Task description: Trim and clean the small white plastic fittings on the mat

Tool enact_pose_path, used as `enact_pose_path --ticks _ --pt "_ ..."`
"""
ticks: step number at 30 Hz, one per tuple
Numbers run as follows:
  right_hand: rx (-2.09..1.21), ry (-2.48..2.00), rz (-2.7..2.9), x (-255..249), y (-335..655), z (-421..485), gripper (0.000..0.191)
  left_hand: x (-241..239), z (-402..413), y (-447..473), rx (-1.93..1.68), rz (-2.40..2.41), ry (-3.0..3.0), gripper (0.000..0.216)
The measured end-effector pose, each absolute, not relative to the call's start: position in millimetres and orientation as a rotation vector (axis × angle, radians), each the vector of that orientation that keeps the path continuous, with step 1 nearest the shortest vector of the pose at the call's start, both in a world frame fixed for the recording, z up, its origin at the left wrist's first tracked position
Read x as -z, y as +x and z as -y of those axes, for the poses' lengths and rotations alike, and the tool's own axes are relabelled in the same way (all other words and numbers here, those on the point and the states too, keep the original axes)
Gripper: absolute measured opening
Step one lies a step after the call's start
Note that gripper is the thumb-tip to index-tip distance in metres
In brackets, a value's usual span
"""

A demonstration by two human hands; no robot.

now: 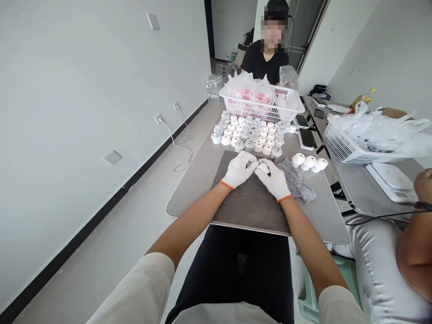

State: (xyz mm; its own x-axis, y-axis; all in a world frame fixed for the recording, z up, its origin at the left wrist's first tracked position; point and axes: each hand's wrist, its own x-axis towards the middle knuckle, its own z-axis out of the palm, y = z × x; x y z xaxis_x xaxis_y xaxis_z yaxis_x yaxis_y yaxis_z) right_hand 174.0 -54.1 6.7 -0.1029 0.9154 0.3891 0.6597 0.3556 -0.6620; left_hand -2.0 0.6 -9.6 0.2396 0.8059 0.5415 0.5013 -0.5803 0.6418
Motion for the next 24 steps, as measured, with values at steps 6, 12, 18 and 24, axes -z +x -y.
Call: enact_pose_path --ticks 6,12,18,24 --pt "-0.358 -1.339 1.893 -7.1 175.7 50.1 0.054 12.0 -0.5 -0.4 -1.278 -1.266 2.171 0.011" --pt "-0.288 -1.398 1.928 5.1 179.6 44.4 0.056 10.9 1.1 -0.7 -1.269 -1.256 2.118 0.008" --pt "-0.189 -1.478 1.942 20.0 183.1 42.1 0.054 6.1 1.1 -4.4 -1.283 -1.146 2.104 0.009" --pt "-0.112 -1.541 1.944 27.5 186.9 40.0 0.054 9.0 -1.6 -5.3 -1.289 -1.102 2.143 0.009"
